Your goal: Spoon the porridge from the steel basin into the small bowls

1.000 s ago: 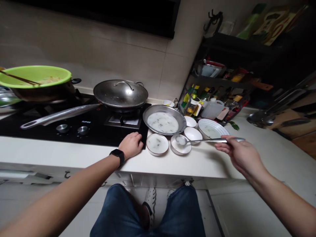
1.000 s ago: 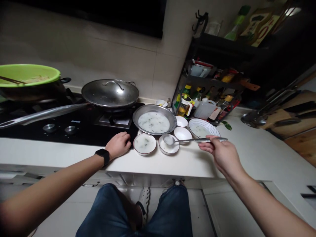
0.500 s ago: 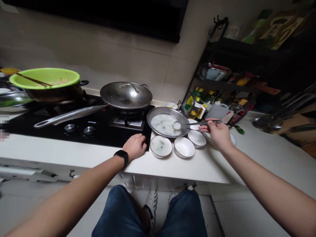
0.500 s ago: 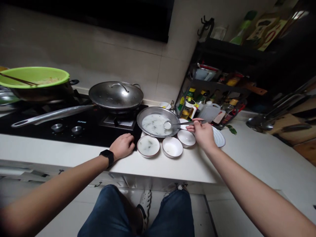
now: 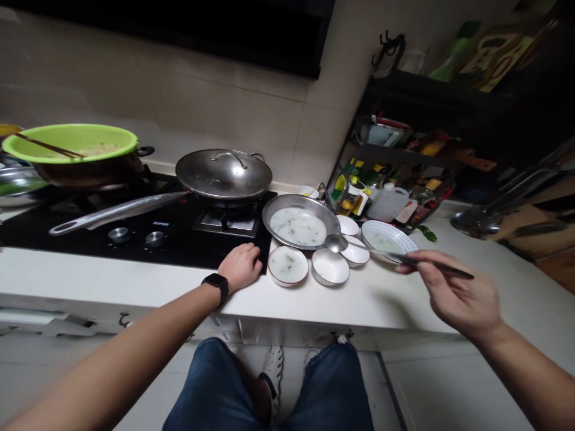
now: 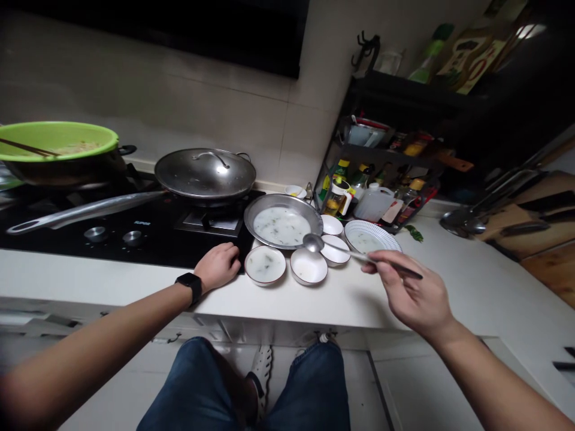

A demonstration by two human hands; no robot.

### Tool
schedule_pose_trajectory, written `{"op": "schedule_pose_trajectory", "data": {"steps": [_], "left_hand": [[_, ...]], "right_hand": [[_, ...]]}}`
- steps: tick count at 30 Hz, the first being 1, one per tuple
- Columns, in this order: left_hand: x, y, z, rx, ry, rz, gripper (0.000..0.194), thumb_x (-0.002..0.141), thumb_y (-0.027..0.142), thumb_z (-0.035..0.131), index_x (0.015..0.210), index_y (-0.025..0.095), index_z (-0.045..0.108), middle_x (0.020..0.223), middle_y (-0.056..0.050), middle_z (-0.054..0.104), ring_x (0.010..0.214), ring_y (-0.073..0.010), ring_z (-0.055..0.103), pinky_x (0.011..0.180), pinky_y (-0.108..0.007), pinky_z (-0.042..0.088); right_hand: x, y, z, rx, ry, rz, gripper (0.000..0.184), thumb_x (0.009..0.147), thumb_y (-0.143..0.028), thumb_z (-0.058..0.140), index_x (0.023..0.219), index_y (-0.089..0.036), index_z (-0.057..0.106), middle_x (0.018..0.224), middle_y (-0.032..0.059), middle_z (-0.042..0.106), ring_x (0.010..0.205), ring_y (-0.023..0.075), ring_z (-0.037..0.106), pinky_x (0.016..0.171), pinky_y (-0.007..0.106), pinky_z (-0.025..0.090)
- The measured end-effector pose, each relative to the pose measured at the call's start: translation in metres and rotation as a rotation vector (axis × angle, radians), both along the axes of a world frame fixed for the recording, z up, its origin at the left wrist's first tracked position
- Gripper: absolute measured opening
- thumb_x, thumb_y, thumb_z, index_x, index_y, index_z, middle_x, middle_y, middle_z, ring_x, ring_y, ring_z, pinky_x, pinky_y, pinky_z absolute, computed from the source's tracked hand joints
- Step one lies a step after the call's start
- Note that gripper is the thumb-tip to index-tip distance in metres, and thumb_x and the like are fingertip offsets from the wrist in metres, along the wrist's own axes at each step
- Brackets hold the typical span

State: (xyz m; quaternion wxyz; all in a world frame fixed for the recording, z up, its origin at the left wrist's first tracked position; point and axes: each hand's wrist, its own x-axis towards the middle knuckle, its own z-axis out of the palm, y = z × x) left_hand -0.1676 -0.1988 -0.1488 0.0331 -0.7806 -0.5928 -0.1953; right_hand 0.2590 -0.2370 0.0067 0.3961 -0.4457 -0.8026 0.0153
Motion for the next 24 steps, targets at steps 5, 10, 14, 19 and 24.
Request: {"op": "schedule_pose_trajectory", "data": {"steps": [5, 10, 14, 19, 24], "left_hand": [[0.0, 0.0, -0.001, 0.009, 0.011, 0.0, 0.016, 0.09, 0.021, 0.05, 0.086, 0.02, 0.065, 0.091, -0.011, 0.065, 0.092, -0.0276, 0.063, 0.09, -0.042, 0.051], [-0.001, 0.001, -0.001, 0.003, 0.025, 0.006, 0.015, 0.09, 0.022, 0.05, 0.085, 0.02, 0.064, 0.091, -0.01, 0.065, 0.091, -0.0268, 0.063, 0.089, -0.041, 0.051], [-0.001, 0.001, -0.001, 0.001, 0.015, -0.001, 0.015, 0.09, 0.022, 0.05, 0.085, 0.02, 0.064, 0.092, -0.011, 0.066, 0.092, -0.0275, 0.063, 0.09, -0.042, 0.051], [0.001, 0.0, 0.0, 0.002, 0.01, 0.003, 0.014, 0.09, 0.021, 0.05, 0.085, 0.02, 0.064, 0.091, -0.01, 0.066, 0.091, -0.0268, 0.063, 0.089, -0.041, 0.051], [0.002, -0.001, 0.002, -0.001, 0.006, 0.002, 0.014, 0.09, 0.021, 0.051, 0.085, 0.019, 0.064, 0.091, -0.01, 0.066, 0.091, -0.0264, 0.063, 0.089, -0.041, 0.051]], "right_hand": [[0.005, -0.011, -0.023, -0.09, -0.126, 0.23, 0.019, 0.098, -0.029, 0.062, 0.112, -0.027, 0.075, 0.096, 0.0076, 0.081, 0.083, 0.0228, 0.079, 0.078, 0.034, 0.065], [-0.003, -0.012, -0.054, -0.143, -0.037, 0.212, 0.02, 0.099, -0.031, 0.061, 0.112, -0.023, 0.074, 0.099, 0.0091, 0.082, 0.087, 0.0213, 0.08, 0.083, 0.032, 0.066], [-0.004, -0.008, -0.063, -0.434, 0.426, -0.076, 0.025, 0.1, -0.04, 0.061, 0.108, -0.018, 0.07, 0.079, 0.0095, 0.08, 0.073, 0.0213, 0.08, 0.074, 0.031, 0.067], [-0.005, 0.011, -0.05, -0.752, 0.905, -0.32, 0.008, 0.094, -0.021, 0.065, 0.095, -0.014, 0.067, 0.066, 0.0116, 0.076, 0.062, 0.0201, 0.078, 0.062, 0.025, 0.066], [-0.006, 0.024, -0.02, -0.751, 0.99, -0.328, 0.012, 0.093, -0.008, 0.058, 0.091, -0.014, 0.068, 0.065, 0.0099, 0.075, 0.057, 0.0176, 0.076, 0.059, 0.023, 0.066]]}}
